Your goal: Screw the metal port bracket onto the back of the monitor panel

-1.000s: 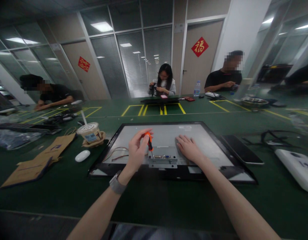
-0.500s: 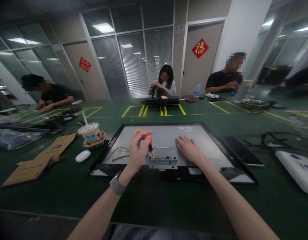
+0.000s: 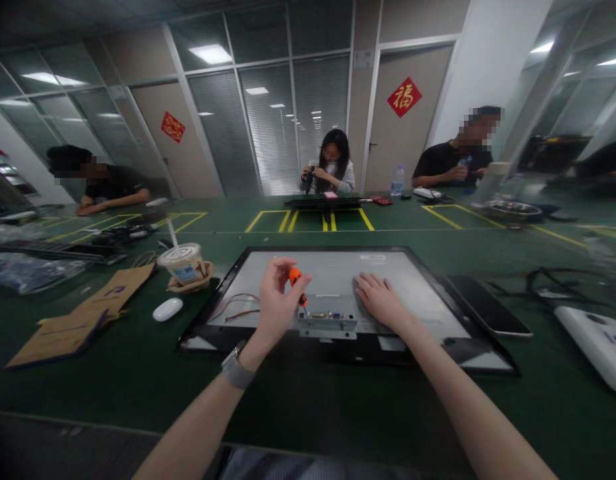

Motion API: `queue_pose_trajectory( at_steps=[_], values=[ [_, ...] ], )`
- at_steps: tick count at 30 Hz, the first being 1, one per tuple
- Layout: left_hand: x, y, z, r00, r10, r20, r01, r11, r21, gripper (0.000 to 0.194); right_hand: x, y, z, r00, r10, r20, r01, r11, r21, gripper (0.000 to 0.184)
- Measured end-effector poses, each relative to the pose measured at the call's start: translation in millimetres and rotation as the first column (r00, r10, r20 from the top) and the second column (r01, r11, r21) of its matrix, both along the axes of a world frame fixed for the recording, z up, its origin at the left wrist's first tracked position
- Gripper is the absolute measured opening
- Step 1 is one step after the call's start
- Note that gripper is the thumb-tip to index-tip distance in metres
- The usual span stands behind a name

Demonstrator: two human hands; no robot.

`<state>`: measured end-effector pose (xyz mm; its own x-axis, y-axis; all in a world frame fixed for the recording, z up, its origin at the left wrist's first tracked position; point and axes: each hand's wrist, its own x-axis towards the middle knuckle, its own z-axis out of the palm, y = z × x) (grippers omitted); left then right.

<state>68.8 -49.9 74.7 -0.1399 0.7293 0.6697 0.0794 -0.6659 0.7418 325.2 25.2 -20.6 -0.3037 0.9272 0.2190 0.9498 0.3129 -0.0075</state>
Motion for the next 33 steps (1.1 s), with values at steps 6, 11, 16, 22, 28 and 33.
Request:
queue_pose_trajectory(
  at_steps=[6, 11, 16, 22, 28, 33],
  values=[
    [-1.2, -3.5, 3.6, 0.994, -0.11, 0.017, 0.111, 0.993, -0.032, 0.023, 0.2, 0.6, 0.8, 1.0, -0.007, -0.001, 0.007, 1.0, -0.011, 0.05],
    [-4.1, -0.1, 4.1, 0.999, 0.008, -0.044, -0.006, 0.999, 0.048, 0.015, -0.2, 0.8, 2.3, 1.0, -0.014, 0.015, 0.015, 1.0, -0.021, 0.051],
    [-4.9, -1.2, 4.8, 0.995, -0.095, 0.01, 0.095, 0.993, -0.073, 0.027, -1.1, -1.3, 2.7, 1.0, -0.013, 0.004, 0.013, 1.0, -0.021, 0.052],
    [-2.5, 0.5, 3.8, 0.996, -0.069, -0.059, 0.07, 0.997, 0.016, 0.014, -1.1, -1.6, 2.1, 1.0, -0.009, 0.007, 0.009, 1.0, -0.001, 0.051],
    [-1.7, -1.9, 4.6, 0.984, -0.175, -0.013, 0.173, 0.981, -0.091, 0.025, -1.5, -2.2, 3.6, 1.0, -0.017, 0.002, 0.017, 0.999, -0.035, 0.052],
    [-1.5, 0.1, 3.9, 0.993, -0.1, -0.056, 0.101, 0.995, 0.001, 0.015, -1.3, -1.7, 3.2, 1.0, -0.021, 0.011, 0.021, 0.999, -0.028, 0.051]
  ],
)
